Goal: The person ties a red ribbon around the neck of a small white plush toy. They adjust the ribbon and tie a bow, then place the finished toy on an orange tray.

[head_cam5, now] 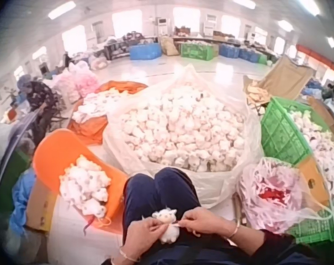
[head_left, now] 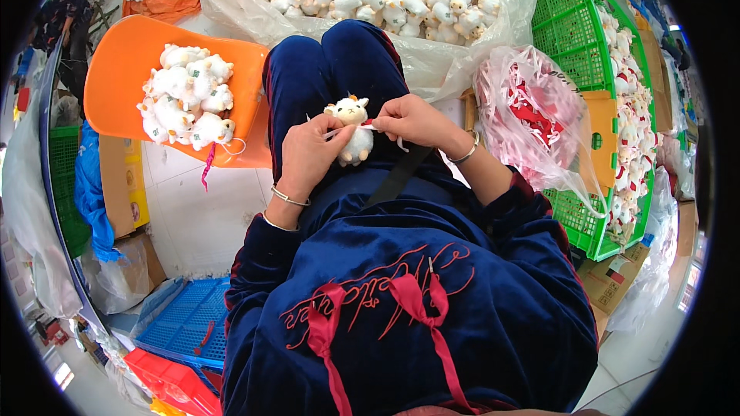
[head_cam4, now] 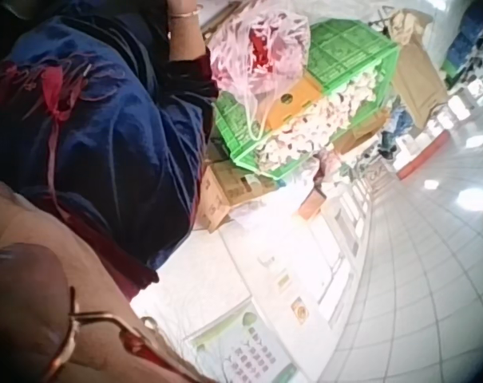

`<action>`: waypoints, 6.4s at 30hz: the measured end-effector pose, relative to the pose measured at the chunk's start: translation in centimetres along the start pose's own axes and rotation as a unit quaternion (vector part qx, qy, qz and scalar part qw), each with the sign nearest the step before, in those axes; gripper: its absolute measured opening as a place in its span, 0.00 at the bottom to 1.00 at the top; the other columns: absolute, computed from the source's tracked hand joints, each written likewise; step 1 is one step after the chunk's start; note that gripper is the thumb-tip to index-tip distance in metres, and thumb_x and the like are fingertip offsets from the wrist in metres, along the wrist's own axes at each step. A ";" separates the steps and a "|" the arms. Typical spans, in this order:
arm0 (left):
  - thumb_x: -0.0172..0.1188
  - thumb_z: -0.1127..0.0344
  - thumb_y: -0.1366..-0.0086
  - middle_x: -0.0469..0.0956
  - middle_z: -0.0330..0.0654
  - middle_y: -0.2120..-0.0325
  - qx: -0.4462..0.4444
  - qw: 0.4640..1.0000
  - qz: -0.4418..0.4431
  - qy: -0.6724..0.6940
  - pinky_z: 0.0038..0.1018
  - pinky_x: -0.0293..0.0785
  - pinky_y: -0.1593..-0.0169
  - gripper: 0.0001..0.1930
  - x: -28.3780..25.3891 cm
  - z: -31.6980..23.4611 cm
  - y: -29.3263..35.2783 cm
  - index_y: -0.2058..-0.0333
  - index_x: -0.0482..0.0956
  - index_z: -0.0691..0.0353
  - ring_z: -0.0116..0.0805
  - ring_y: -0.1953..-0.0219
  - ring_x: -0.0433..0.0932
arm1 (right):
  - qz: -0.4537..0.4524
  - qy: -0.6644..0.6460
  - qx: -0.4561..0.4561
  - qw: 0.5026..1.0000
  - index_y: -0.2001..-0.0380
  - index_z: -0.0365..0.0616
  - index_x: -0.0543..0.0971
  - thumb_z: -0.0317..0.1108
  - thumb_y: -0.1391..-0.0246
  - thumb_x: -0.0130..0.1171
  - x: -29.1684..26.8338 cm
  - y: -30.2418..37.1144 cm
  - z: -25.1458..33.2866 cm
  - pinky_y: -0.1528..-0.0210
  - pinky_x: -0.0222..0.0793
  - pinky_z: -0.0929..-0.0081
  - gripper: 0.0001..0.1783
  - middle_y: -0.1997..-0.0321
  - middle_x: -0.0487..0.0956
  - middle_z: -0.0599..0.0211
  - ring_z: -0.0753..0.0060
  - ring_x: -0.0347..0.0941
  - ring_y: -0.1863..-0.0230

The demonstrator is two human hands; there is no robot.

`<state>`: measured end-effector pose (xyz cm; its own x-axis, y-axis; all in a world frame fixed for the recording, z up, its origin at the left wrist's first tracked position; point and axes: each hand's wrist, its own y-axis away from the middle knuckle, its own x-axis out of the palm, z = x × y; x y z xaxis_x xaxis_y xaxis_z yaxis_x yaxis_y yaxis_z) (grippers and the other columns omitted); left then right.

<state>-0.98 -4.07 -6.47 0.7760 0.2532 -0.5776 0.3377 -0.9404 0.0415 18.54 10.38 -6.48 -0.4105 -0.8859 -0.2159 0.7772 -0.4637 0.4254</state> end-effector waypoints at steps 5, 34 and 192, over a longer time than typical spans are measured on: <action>0.69 0.51 0.37 0.82 0.44 0.80 -0.008 0.992 0.006 -0.123 0.37 0.76 0.72 0.16 0.4 -0.4 -0.1 0.75 0.84 0.58 0.45 0.77 0.83 | 0.090 -0.164 0.060 0.981 0.70 0.42 0.83 0.41 0.33 0.62 -0.5 -0.3 -0.5 0.76 0.62 0.83 0.15 0.76 0.81 0.75 0.87 0.69 0.78; 0.52 0.44 0.27 0.81 0.51 0.81 0.021 0.979 -0.015 -0.204 0.45 0.76 0.73 0.26 1.7 0.4 -0.1 0.75 0.85 0.58 0.53 0.76 0.83 | 0.035 -0.267 -0.068 0.961 0.57 0.40 0.86 0.28 0.38 0.65 2.6 -1.8 -0.2 0.70 0.69 0.83 0.08 0.70 0.80 0.75 0.87 0.72 0.70; 0.62 0.65 0.27 0.83 0.36 0.70 -0.205 0.815 0.178 0.511 0.17 0.73 0.66 0.10 -3.6 2.3 -3.7 0.60 0.85 0.67 0.20 0.73 0.76 | 0.009 0.103 -0.361 0.927 0.62 0.41 0.84 0.27 0.42 0.66 0.6 -5.9 2.6 0.56 0.74 0.68 0.05 0.63 0.78 0.63 0.60 0.77 0.60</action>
<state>-6.20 -2.05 -6.38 0.8313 0.2350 0.5037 -0.0186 -0.8940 0.4478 12.51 12.58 -6.83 -0.3518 -0.8416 -0.4099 0.9304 -0.2660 -0.2523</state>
